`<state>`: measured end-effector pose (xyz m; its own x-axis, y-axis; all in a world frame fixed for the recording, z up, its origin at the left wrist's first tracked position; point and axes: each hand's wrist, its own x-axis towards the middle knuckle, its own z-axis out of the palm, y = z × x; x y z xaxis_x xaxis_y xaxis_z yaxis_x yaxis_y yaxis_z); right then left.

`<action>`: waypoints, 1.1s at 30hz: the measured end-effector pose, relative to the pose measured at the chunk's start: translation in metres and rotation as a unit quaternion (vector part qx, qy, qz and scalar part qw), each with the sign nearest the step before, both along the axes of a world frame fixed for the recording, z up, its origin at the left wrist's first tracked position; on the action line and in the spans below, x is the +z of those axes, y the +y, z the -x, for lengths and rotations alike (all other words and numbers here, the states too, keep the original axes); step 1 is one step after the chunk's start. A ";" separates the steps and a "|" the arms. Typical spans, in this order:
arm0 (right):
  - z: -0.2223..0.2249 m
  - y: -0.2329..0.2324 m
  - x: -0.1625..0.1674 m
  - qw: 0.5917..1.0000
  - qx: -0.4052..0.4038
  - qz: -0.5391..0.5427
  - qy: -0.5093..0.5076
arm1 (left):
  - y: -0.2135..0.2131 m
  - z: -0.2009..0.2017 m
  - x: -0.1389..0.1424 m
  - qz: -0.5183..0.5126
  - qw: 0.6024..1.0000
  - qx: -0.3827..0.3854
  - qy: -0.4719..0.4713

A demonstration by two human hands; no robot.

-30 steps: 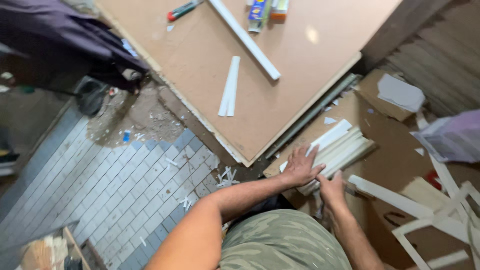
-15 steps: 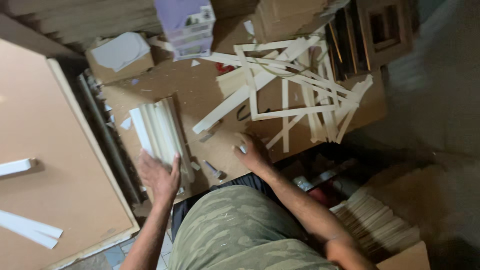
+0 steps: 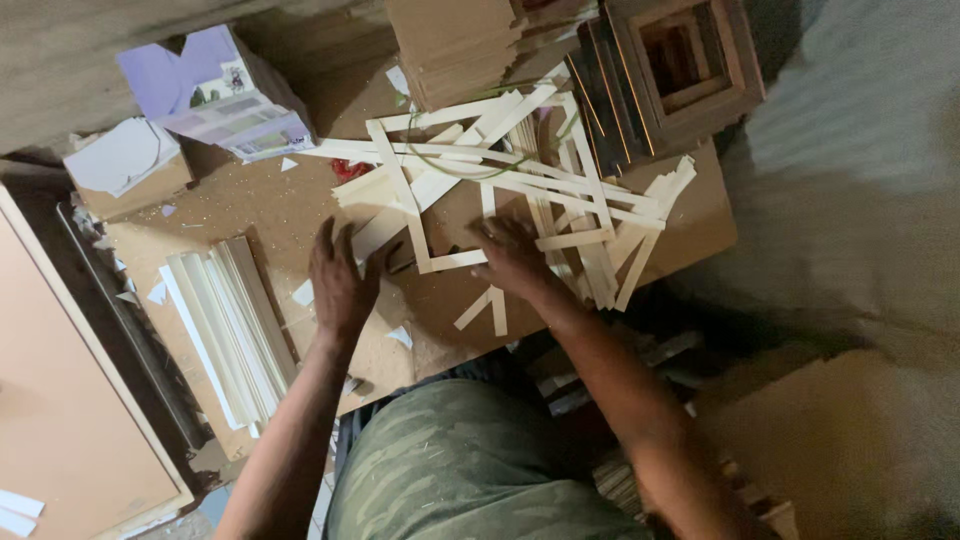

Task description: The person uses a utility knife to cut long white plastic strips into shorter pieces on a workbench. They repeatedly score and snap the strips, then gather and stack the cut pieces on the table.

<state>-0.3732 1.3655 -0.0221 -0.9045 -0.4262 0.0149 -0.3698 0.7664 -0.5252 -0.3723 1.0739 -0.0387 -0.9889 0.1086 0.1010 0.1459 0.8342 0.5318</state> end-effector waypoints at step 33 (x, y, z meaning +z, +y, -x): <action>0.049 0.091 0.056 0.950 -0.039 -0.261 -0.166 | 0.030 0.006 -0.043 0.021 0.995 0.059 -0.083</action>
<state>-0.4220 1.4560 0.0342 -0.8513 -0.2289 -0.4721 -0.1822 0.9728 -0.1431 -0.3783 1.1035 -0.0812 -0.9977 -0.0083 -0.0668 -0.0410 0.8618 0.5056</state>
